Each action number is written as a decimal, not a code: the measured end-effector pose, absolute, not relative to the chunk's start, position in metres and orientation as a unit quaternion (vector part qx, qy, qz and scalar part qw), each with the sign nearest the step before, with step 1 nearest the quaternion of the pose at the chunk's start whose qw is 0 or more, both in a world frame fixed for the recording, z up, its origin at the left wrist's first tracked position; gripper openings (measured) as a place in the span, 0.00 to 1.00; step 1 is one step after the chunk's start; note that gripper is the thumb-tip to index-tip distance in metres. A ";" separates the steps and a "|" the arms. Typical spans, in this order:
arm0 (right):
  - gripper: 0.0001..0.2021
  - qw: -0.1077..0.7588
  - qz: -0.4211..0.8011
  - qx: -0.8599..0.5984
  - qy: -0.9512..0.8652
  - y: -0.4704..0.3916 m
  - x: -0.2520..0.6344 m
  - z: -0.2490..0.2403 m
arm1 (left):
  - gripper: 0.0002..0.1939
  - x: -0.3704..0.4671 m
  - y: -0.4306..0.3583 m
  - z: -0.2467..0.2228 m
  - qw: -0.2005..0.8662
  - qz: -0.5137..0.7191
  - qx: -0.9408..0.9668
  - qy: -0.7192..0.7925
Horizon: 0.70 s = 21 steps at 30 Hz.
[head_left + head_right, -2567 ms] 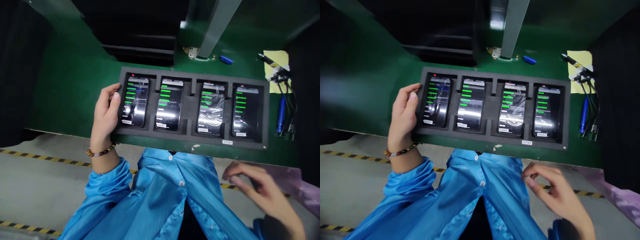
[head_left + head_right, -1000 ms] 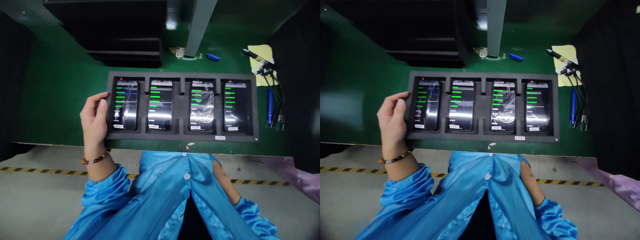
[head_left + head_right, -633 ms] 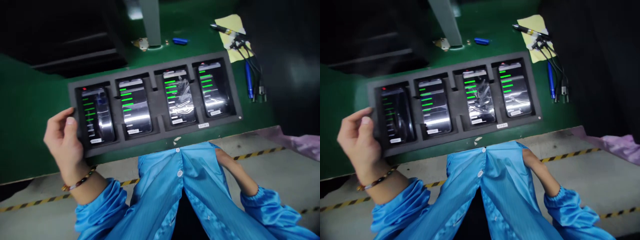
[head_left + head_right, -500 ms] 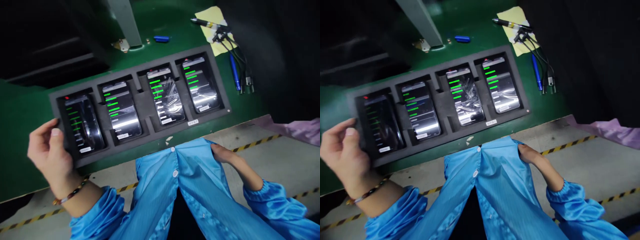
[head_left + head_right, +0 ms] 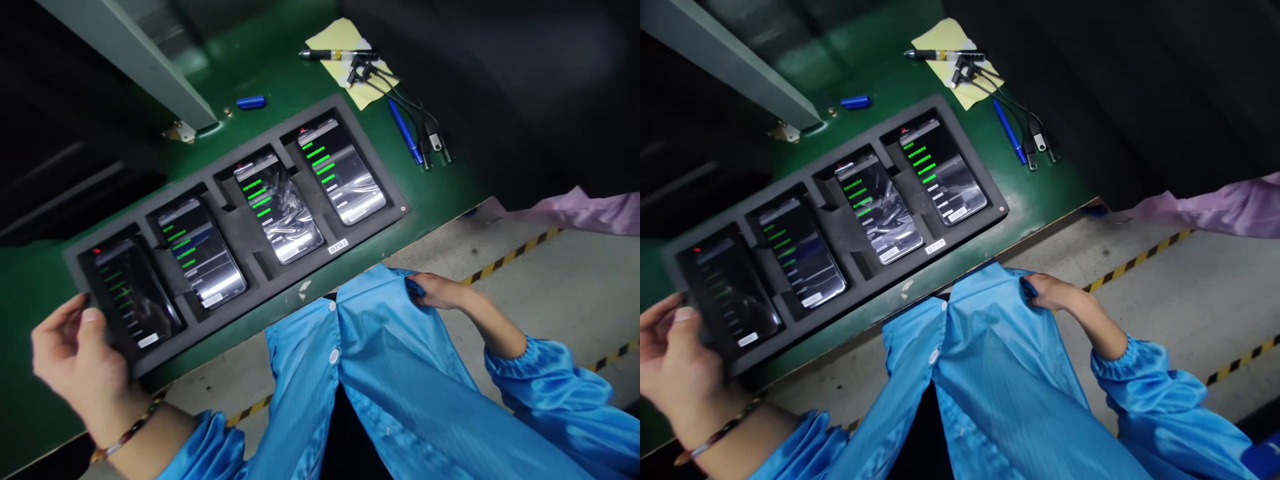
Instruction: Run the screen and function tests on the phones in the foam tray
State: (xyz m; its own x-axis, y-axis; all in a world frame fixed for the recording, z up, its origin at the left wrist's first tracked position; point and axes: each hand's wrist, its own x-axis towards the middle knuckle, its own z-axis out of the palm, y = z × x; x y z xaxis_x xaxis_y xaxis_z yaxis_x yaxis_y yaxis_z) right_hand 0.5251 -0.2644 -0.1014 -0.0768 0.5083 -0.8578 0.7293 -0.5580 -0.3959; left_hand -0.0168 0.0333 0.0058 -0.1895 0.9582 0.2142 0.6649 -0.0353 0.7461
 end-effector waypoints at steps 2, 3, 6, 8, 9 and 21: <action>0.22 0.097 -0.579 0.663 0.464 -0.268 0.524 -0.100 | 0.22 -0.017 0.034 0.006 0.184 0.383 0.607 0.672; 0.21 0.097 -0.586 0.656 0.465 -0.270 0.523 -0.099 | 0.22 -0.016 0.035 0.007 0.183 0.384 0.607 0.672; 0.18 0.089 -0.612 0.631 0.469 -0.281 0.519 -0.097 | 0.22 -0.012 0.035 0.010 0.187 0.382 0.603 0.675; 0.16 0.083 -0.627 0.621 0.464 -0.287 0.515 -0.102 | 0.21 -0.011 0.036 0.012 0.190 0.373 0.603 0.679; 0.16 0.081 -0.633 0.619 0.458 -0.289 0.514 -0.106 | 0.21 -0.011 0.037 0.013 0.192 0.367 0.604 0.681; 0.19 0.049 -0.563 0.708 0.423 -0.295 0.460 -0.162 | 0.22 -0.017 0.039 -0.001 0.193 0.421 0.598 0.654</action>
State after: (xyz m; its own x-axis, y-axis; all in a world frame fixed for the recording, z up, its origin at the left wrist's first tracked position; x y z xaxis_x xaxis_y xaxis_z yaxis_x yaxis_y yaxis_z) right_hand 0.4601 -0.2952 -0.1624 0.0082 0.5440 -0.8390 0.6534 -0.6380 -0.4073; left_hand -0.0169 0.0389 -0.0012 -0.2107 0.9449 0.2506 0.6198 -0.0691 0.7817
